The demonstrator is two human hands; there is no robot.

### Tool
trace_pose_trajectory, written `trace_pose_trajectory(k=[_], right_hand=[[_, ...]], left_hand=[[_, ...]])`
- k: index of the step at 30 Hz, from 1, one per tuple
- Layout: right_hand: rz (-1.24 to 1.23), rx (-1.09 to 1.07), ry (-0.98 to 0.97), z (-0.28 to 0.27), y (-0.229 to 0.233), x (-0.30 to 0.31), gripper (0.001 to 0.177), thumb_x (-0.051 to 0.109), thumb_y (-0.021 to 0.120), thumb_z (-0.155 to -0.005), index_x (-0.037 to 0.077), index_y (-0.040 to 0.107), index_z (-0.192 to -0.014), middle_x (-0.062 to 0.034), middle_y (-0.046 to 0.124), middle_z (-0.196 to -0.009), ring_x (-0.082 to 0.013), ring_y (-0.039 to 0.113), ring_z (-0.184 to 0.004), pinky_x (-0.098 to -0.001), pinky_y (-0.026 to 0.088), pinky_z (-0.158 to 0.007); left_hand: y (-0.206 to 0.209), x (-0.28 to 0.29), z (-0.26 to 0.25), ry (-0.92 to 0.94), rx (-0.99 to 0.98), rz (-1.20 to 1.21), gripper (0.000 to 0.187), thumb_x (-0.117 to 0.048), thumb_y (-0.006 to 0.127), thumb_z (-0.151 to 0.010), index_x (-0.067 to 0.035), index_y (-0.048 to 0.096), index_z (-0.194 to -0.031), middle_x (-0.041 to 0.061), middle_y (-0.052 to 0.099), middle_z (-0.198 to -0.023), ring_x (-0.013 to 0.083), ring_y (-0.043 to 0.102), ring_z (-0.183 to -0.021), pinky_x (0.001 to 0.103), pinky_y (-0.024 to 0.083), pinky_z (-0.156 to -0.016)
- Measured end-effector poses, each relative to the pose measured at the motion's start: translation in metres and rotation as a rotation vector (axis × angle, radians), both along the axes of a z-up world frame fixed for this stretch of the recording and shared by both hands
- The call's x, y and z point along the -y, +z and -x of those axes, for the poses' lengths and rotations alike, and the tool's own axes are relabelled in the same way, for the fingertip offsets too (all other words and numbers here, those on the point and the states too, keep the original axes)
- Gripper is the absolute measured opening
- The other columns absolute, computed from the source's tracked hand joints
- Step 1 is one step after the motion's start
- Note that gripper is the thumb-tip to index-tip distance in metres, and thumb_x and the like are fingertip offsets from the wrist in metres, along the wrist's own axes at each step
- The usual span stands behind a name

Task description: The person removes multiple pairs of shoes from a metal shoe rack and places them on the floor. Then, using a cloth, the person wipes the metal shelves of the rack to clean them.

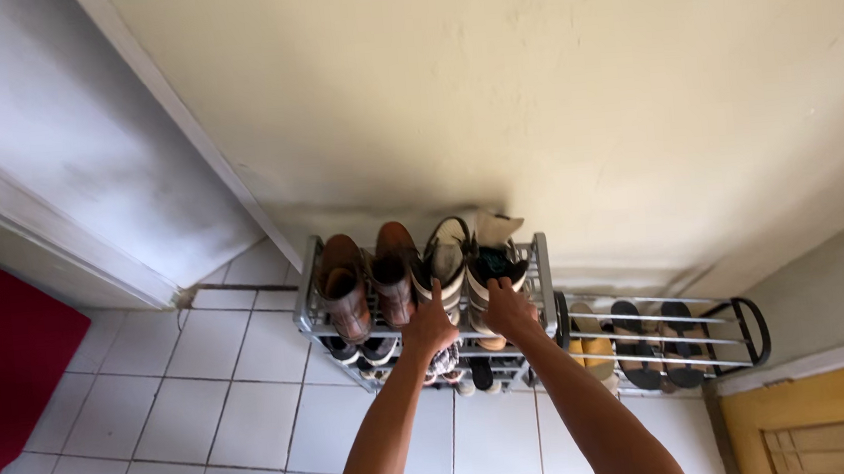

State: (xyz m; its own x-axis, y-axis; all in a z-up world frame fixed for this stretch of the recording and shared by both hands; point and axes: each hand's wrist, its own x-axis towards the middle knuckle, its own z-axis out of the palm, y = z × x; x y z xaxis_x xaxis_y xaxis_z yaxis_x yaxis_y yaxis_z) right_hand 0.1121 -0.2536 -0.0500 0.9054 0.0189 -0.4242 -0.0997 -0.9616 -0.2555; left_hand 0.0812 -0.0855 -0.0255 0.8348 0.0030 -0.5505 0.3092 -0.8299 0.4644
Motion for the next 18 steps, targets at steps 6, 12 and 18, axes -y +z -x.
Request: trace_pose_trajectory(k=[6, 12, 18], right_hand=[[-0.063, 0.012, 0.05, -0.003, -0.015, 0.006, 0.052, 0.026, 0.067, -0.091, 0.01, 0.046, -0.136, -0.0112, 0.05, -0.14, -0.0395, 0.064, -0.119, -0.0556, 0.056, -0.094], [-0.1, 0.08, 0.073, -0.011, -0.032, 0.012, 0.041, 0.03, 0.069, -0.093, 0.008, 0.055, -0.125, -0.013, 0.057, -0.126, -0.0397, 0.068, -0.107, -0.0541, 0.058, -0.087], [-0.185, 0.156, 0.091, -0.019, -0.059, 0.018, 0.043, 0.033, 0.074, -0.09, 0.007, 0.061, -0.122, -0.0138, 0.062, -0.111, -0.0329, 0.07, -0.092, -0.0475, 0.06, -0.079]], left_hand=[[-0.029, 0.006, -0.02, 0.015, -0.01, -0.021, 0.104, -0.012, 0.07, -0.081, -0.02, 0.008, -0.164, 0.023, 0.062, -0.135, 0.0427, 0.061, -0.125, 0.055, 0.052, -0.102], [-0.042, 0.011, -0.038, 0.152, 0.009, -0.012, 0.069, -0.017, 0.072, -0.083, -0.013, 0.043, -0.146, 0.02, 0.058, -0.138, 0.0449, 0.056, -0.128, 0.056, 0.05, -0.102], [-0.051, 0.009, -0.033, 0.178, 0.096, 0.051, 0.067, -0.012, 0.073, -0.08, -0.007, 0.048, -0.142, 0.022, 0.065, -0.128, 0.0442, 0.059, -0.122, 0.055, 0.048, -0.104]])
